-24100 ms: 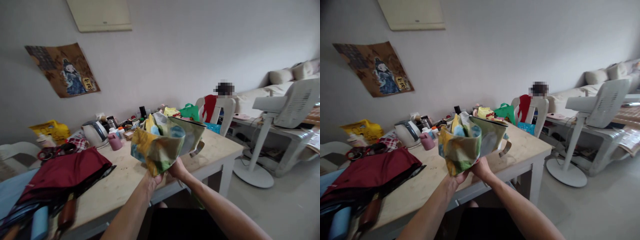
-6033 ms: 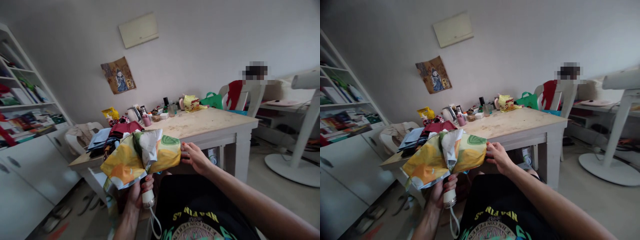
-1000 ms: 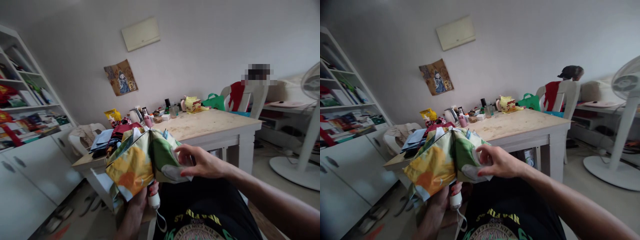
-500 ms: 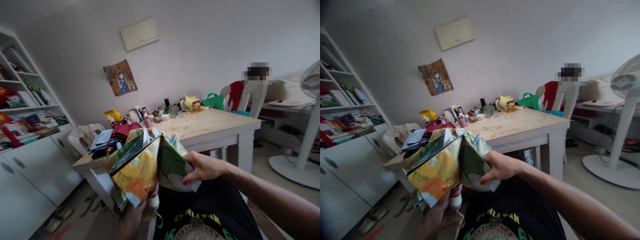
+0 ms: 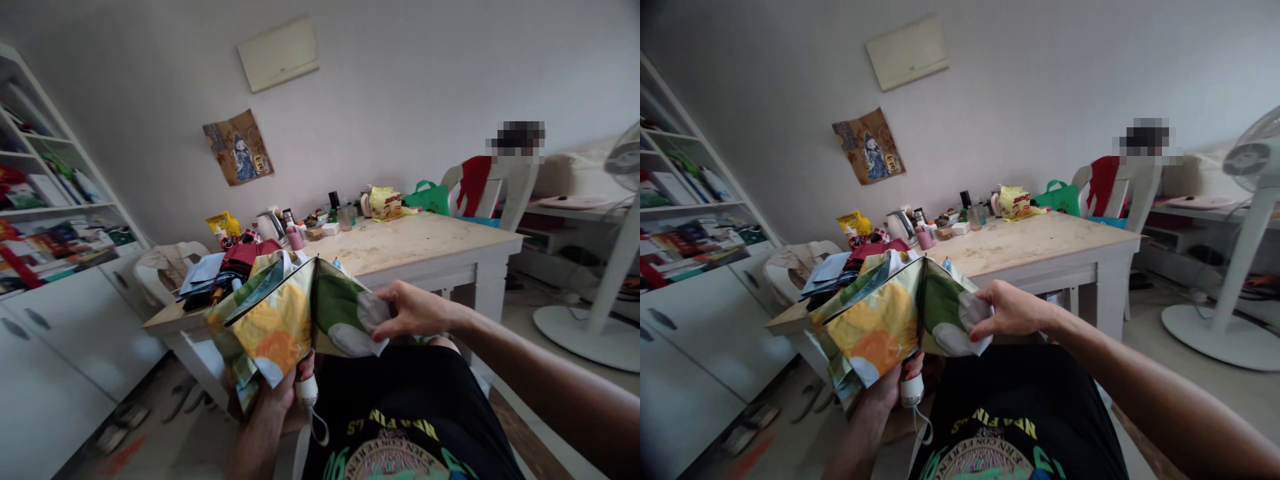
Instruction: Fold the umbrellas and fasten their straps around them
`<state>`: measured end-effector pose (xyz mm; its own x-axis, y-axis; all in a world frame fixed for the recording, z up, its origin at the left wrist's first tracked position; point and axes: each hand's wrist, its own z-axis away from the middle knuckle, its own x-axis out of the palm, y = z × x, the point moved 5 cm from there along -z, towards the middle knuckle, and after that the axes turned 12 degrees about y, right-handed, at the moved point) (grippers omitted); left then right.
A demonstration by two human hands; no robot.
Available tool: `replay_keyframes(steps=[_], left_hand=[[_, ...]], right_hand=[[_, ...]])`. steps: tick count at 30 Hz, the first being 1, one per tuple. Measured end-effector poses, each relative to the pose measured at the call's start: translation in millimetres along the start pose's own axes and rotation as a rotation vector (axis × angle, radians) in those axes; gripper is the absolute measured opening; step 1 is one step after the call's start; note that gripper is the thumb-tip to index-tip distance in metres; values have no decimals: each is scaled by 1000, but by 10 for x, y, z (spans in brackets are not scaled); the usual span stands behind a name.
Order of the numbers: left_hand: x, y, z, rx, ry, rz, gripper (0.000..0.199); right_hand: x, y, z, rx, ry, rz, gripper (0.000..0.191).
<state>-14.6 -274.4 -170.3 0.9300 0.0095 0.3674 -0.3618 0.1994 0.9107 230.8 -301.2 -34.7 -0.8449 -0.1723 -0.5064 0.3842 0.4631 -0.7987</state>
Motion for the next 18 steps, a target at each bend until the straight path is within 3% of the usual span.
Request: replay_keyframes(steps=[3,7,12,16,18], left_hand=[[24,19,14,61,12,-29,43],[30,-20,-1,29,42,-37,47],[11,2,-13,9,26,-66,48],[53,-19,-9,-73,-50,-100,43],[86,-31,-3,-98,-74,-89,38]], right_hand=[[89,19,-45,-57,-163,128,32],[219,85,-167,-128,-363,228,30],[211,68,-170,-23,-566,-150,29],[215,-17,-199,-46,-469,-347,31],[286,29,-252,20,-381,-434,37]])
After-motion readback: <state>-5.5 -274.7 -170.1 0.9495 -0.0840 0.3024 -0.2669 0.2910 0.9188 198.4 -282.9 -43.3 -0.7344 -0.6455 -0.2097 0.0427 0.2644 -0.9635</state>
